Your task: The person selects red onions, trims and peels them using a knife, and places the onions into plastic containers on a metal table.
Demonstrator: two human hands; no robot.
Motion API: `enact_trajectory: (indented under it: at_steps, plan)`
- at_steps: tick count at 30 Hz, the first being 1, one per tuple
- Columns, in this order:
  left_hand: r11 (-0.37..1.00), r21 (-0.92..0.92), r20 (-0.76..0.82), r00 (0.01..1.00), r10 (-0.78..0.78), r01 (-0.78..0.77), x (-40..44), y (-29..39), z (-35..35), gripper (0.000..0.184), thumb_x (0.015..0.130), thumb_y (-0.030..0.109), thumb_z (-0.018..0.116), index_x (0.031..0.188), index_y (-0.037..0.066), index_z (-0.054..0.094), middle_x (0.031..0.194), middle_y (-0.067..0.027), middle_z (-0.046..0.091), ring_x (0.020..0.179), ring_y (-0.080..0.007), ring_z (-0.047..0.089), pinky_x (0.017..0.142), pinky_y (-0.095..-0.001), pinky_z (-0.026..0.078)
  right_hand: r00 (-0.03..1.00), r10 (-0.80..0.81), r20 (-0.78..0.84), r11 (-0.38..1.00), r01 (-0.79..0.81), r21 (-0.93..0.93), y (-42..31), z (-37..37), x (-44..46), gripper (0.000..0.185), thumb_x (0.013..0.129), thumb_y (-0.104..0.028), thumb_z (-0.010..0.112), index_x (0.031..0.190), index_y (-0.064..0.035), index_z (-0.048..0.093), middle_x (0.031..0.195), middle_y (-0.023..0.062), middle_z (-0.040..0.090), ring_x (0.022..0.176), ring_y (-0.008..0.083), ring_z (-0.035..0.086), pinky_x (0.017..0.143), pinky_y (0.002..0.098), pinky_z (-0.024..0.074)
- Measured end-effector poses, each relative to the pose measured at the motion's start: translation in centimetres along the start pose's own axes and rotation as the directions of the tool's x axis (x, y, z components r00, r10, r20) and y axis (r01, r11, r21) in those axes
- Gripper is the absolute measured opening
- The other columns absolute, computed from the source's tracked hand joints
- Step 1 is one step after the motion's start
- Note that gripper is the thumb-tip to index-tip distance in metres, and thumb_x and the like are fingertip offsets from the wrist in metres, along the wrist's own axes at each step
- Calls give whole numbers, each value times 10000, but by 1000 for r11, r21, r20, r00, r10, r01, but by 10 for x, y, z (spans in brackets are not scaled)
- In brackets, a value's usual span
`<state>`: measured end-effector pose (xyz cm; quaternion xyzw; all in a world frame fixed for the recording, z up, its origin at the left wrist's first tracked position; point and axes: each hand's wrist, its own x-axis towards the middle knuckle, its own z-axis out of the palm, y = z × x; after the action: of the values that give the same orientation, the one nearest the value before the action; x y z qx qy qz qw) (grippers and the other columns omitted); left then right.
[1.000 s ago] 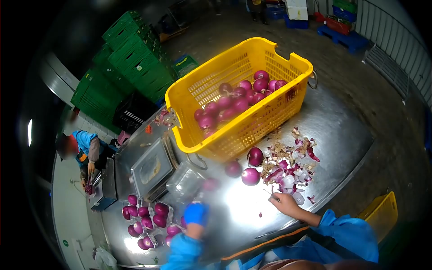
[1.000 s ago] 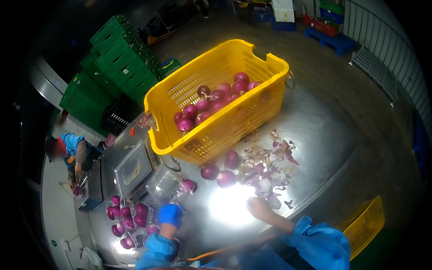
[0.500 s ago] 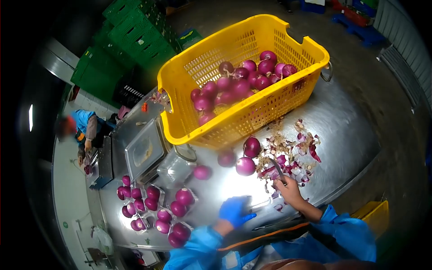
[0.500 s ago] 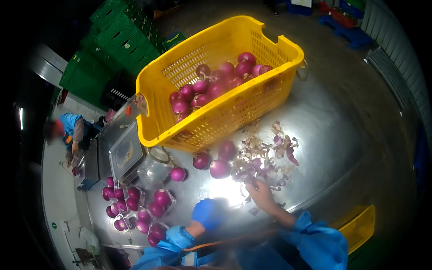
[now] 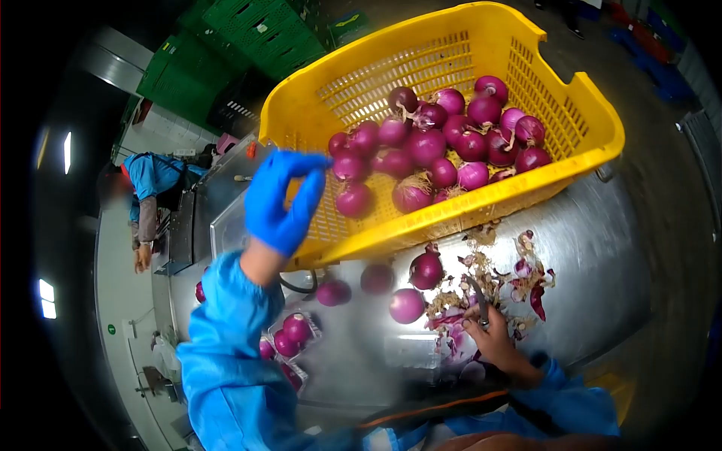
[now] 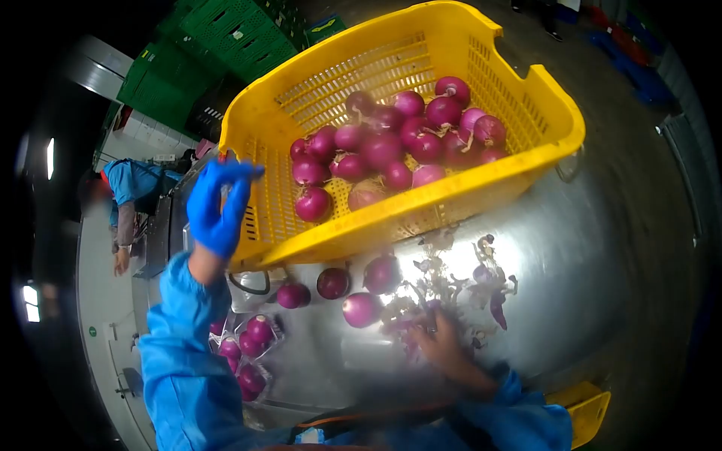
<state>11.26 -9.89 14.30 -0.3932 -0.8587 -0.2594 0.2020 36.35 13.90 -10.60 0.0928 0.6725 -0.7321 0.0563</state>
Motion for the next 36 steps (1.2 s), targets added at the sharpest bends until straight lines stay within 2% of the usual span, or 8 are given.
enact_trajectory:
  at_steps: [6, 8, 12, 16, 21, 25, 30, 36]
  plan:
    - [940, -209, 62, 963, -264, 271, 52, -103, 78, 154, 913, 105, 644, 1027, 2, 656, 919, -99, 659, 844, -183, 651, 771, -289, 505, 980, 200, 8, 977, -199, -77, 3, -18, 18, 184, 846, -108, 655, 1003, -39, 589, 913, 101, 613, 858, 227, 603, 754, 383, 507]
    - [886, -273, 89, 927, -365, 376, 54, -125, 104, 181, 896, 174, 674, 1018, 41, 669, 907, -101, 660, 834, -222, 658, 761, -312, 516, 1000, 4, 29, 973, 3, -231, 6, -21, 23, 107, 865, -104, 619, 927, -21, 592, 789, 80, 590, 735, 186, 574, 660, 348, 467]
    - [932, -149, 267, 921, -283, 330, 49, -138, 135, 232, 854, 189, 699, 1054, 78, 664, 993, -142, 656, 891, -320, 644, 789, -372, 525, 996, -75, -54, 972, 61, -228, 11, -18, 34, 96, 857, -111, 613, 848, -19, 588, 735, 87, 542, 674, 207, 536, 635, 360, 438]
    - [990, 22, 392, 912, 119, -139, 58, -124, 148, 460, 757, 123, 756, 1188, 81, 600, 1073, -143, 606, 995, -368, 576, 876, -424, 492, 998, -56, -24, 981, 50, -190, 13, -19, 37, 137, 872, -141, 642, 915, -18, 599, 801, 88, 582, 703, 202, 553, 650, 354, 453]
    - [931, 24, 572, 769, 286, -364, 75, -111, 209, 476, 705, 122, 742, 1157, 109, 595, 1103, -143, 599, 1048, -382, 584, 860, -443, 515, 999, 24, -31, 994, -28, -110, 22, -10, 37, 130, 896, -93, 615, 985, 1, 625, 881, 93, 646, 784, 195, 607, 700, 352, 488]
    - [828, 324, 702, 703, 113, -457, 70, -116, 273, 273, 866, 182, 603, 1138, 165, 622, 1142, -88, 585, 1013, -300, 615, 744, -423, 541, 993, -121, -7, 936, 111, -333, 16, -18, 37, 174, 899, -69, 612, 1047, 19, 631, 918, 105, 667, 830, 217, 635, 743, 355, 502]
    - [755, 483, 645, 763, 37, -444, 67, -111, 298, 194, 903, 194, 560, 1043, 184, 693, 1080, -77, 594, 962, -315, 626, 686, -496, 495, 1000, 18, -1, 962, -17, -274, 14, -23, 34, 324, 838, -139, 662, 1119, 15, 614, 1099, 235, 563, 1004, 383, 553, 872, 481, 444]
    - [728, 584, 498, 867, 27, -358, 58, -114, 313, 217, 899, 258, 562, 990, 103, 684, 1003, -95, 599, 866, -341, 619, 647, -499, 473, 992, -111, -55, 929, 84, -361, 15, -20, 39, 218, 878, -17, 633, 1091, 31, 620, 1045, 145, 651, 939, 242, 632, 824, 356, 492]
